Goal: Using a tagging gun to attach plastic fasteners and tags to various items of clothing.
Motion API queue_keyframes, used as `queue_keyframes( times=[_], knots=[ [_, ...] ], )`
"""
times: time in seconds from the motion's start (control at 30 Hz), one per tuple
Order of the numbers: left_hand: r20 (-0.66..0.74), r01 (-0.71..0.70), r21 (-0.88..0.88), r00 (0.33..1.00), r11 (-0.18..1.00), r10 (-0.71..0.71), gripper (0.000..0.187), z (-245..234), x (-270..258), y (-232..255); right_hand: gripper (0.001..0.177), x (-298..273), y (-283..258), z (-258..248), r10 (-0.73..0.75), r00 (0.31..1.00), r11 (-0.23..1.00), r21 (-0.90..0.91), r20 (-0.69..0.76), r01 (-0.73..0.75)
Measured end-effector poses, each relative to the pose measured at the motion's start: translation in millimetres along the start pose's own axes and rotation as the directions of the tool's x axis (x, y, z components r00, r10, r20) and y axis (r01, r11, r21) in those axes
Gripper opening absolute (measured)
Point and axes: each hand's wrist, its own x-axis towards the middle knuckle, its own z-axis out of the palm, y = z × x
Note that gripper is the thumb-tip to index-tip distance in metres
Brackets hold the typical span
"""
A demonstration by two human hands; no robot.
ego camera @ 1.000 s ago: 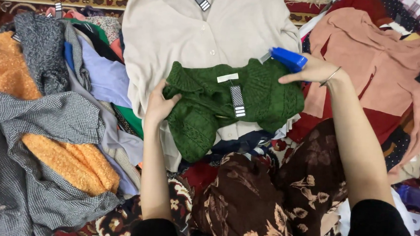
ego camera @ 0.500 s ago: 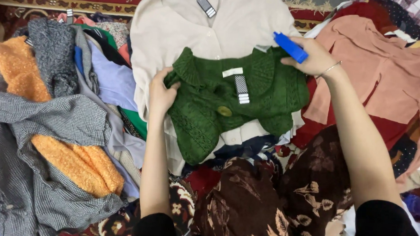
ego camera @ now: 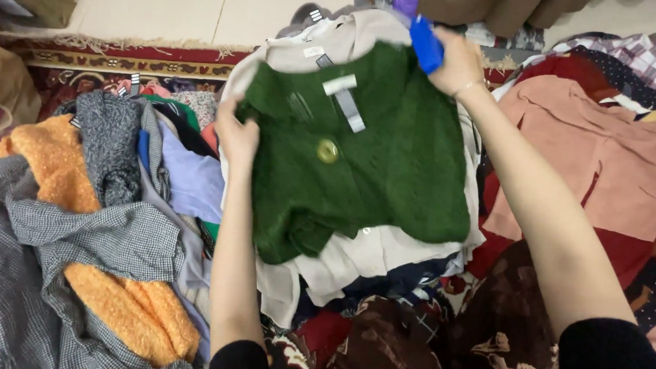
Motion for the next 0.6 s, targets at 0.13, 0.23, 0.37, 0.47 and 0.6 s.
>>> queue_keyframes(
  times=[0.13,0.23,0.37,0.47,0.6],
  knots=[
    [-0.035,0.0,0.133,0.999,0.991,0.005,0.057,-3.2,42.6,13.9,0.023,36.6,3.8,25.5,-0.052,0.97,0.998,-0.031,-0.237,0.046],
    [0.119,0.016,0.255,0.992,0.967,-0.047,0.048,12.9,47.3,-15.2,0.043,46.0,4.5,51.3,-0.029,0.991,0.97,-0.245,-0.127,-0.003],
    [0.445,0.179,0.434,0.81,0.883,-0.383,0.066,39.8,28.6,-77.6,0.024,28.2,-5.1,60.7,0.181,0.964,0.976,-0.155,0.197,-0.152],
    [0.462,0.227,0.43,0.776,0.874,-0.429,0.067,39.9,23.1,-84.9,0.021,21.1,21.4,76.1,0.252,0.949,0.964,0.037,0.19,-0.264],
    [0.436,0.382,0.4,0.72,0.833,-0.539,0.08,41.8,37.8,-80.8,0.033,31.6,60.8,76.0,0.44,0.841,0.856,0.137,0.314,-0.499]
  ],
)
